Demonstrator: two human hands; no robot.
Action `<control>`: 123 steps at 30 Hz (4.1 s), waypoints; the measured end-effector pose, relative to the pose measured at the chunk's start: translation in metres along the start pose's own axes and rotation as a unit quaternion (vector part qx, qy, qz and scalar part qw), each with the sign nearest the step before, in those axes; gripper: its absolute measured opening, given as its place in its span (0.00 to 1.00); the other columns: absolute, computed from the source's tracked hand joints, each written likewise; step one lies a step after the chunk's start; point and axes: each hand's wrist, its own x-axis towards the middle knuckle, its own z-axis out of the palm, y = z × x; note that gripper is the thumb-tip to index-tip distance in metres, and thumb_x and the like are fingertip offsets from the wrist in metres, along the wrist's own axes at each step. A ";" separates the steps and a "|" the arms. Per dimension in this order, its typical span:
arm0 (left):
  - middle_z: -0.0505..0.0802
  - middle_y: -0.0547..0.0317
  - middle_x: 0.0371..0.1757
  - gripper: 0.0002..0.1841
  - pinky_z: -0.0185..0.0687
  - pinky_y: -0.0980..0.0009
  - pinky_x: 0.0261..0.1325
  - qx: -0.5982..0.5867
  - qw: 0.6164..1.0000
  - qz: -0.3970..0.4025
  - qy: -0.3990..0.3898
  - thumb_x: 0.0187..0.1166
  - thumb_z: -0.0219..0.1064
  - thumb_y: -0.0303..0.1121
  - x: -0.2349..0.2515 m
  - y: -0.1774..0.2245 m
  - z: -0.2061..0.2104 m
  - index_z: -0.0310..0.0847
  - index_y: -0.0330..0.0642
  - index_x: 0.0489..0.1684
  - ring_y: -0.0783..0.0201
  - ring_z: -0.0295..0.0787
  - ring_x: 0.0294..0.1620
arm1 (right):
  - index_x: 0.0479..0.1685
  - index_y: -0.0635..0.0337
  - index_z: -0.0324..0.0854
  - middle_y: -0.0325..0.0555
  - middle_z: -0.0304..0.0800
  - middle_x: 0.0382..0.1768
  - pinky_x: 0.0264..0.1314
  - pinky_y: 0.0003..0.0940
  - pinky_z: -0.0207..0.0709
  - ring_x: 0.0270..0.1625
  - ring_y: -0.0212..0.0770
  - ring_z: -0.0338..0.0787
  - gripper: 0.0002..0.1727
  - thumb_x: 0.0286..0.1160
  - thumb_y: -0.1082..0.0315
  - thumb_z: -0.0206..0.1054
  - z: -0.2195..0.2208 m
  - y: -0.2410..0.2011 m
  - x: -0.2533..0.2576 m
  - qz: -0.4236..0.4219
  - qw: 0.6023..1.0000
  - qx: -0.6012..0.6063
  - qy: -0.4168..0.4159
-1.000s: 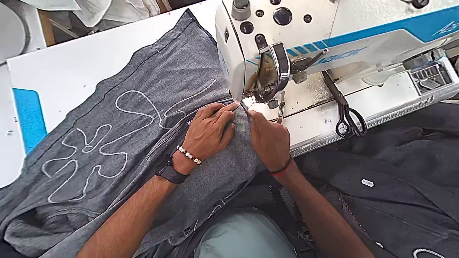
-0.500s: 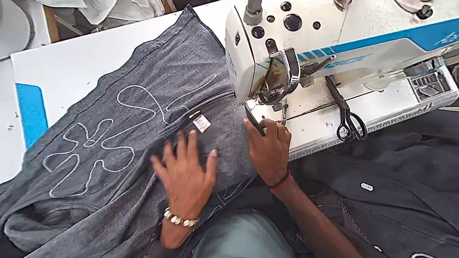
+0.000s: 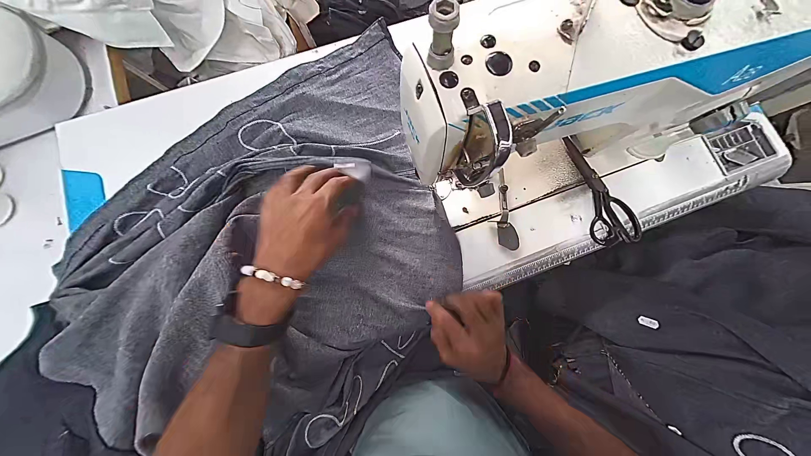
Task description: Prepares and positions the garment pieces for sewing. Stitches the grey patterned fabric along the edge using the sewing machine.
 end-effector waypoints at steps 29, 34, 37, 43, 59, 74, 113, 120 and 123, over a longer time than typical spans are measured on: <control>0.84 0.72 0.80 0.21 0.61 0.54 0.86 -0.089 0.975 0.178 0.096 0.89 0.53 0.42 0.020 0.043 0.084 0.84 0.59 0.75 0.59 0.69 0.87 | 0.57 0.44 0.94 0.45 0.91 0.44 0.47 0.44 0.83 0.50 0.48 0.88 0.13 0.79 0.58 0.69 -0.004 0.071 0.134 0.079 0.995 -0.018 -0.060; 0.85 0.71 0.79 0.21 0.62 0.54 0.86 -0.095 0.970 0.205 0.090 0.89 0.54 0.43 0.025 0.036 0.080 0.84 0.59 0.76 0.58 0.71 0.85 | 0.57 0.46 0.93 0.40 0.93 0.57 0.57 0.44 0.81 0.60 0.45 0.88 0.14 0.79 0.67 0.65 0.006 0.052 0.122 -0.013 1.000 -0.006 -0.009; 0.85 0.70 0.79 0.22 0.61 0.53 0.84 -0.080 0.961 0.253 0.076 0.89 0.53 0.45 0.033 0.026 0.075 0.85 0.60 0.75 0.56 0.72 0.84 | 0.66 0.40 0.89 0.29 0.88 0.72 0.73 0.47 0.69 0.77 0.40 0.80 0.23 0.78 0.71 0.59 0.007 0.048 0.109 -0.063 0.996 -0.030 -0.057; 0.85 0.75 0.77 0.21 0.58 0.51 0.82 -0.045 0.947 0.314 0.057 0.88 0.53 0.49 0.052 0.004 0.072 0.82 0.76 0.76 0.57 0.72 0.80 | 0.58 0.39 0.93 0.25 0.92 0.67 0.70 0.45 0.70 0.70 0.37 0.85 0.18 0.79 0.67 0.60 0.013 0.044 0.101 -0.018 0.995 -0.096 -0.019; 0.77 0.64 0.86 0.25 0.59 0.50 0.88 -0.050 0.980 0.177 0.082 0.88 0.53 0.52 0.006 0.056 0.086 0.81 0.57 0.78 0.55 0.65 0.89 | 0.33 0.56 0.87 0.44 0.92 0.47 0.43 0.46 0.84 0.46 0.43 0.90 0.11 0.67 0.58 0.72 -0.008 0.015 0.139 0.243 0.963 0.062 -0.101; 0.84 0.63 0.78 0.20 0.56 0.50 0.83 0.000 0.976 0.184 0.113 0.89 0.55 0.50 0.014 0.053 0.083 0.88 0.63 0.70 0.53 0.69 0.82 | 0.72 0.62 0.83 0.38 0.94 0.32 0.28 0.26 0.82 0.26 0.26 0.87 0.23 0.82 0.62 0.63 -0.013 -0.021 0.065 0.329 0.913 0.239 -0.041; 0.87 0.61 0.73 0.17 0.58 0.52 0.80 0.029 0.965 0.228 0.129 0.86 0.59 0.50 0.020 0.049 0.081 0.92 0.61 0.60 0.53 0.73 0.78 | 0.65 0.53 0.90 0.33 0.88 0.22 0.21 0.30 0.73 0.19 0.28 0.79 0.22 0.73 0.63 0.62 -0.009 -0.004 0.081 0.326 0.937 0.104 -0.069; 0.83 0.60 0.78 0.20 0.60 0.50 0.81 0.013 0.985 0.126 0.120 0.87 0.55 0.46 -0.002 0.079 0.088 0.88 0.56 0.67 0.50 0.70 0.82 | 0.65 0.55 0.90 0.35 0.90 0.22 0.22 0.30 0.75 0.20 0.29 0.82 0.22 0.76 0.64 0.61 -0.010 -0.003 0.082 0.302 0.946 0.095 -0.066; 0.83 0.61 0.79 0.20 0.59 0.50 0.82 0.002 0.980 0.155 0.123 0.86 0.57 0.49 0.005 0.067 0.089 0.89 0.58 0.66 0.50 0.70 0.81 | 0.65 0.56 0.90 0.36 0.89 0.21 0.21 0.30 0.74 0.19 0.30 0.82 0.22 0.76 0.65 0.61 -0.010 -0.003 0.083 0.292 0.950 0.087 -0.064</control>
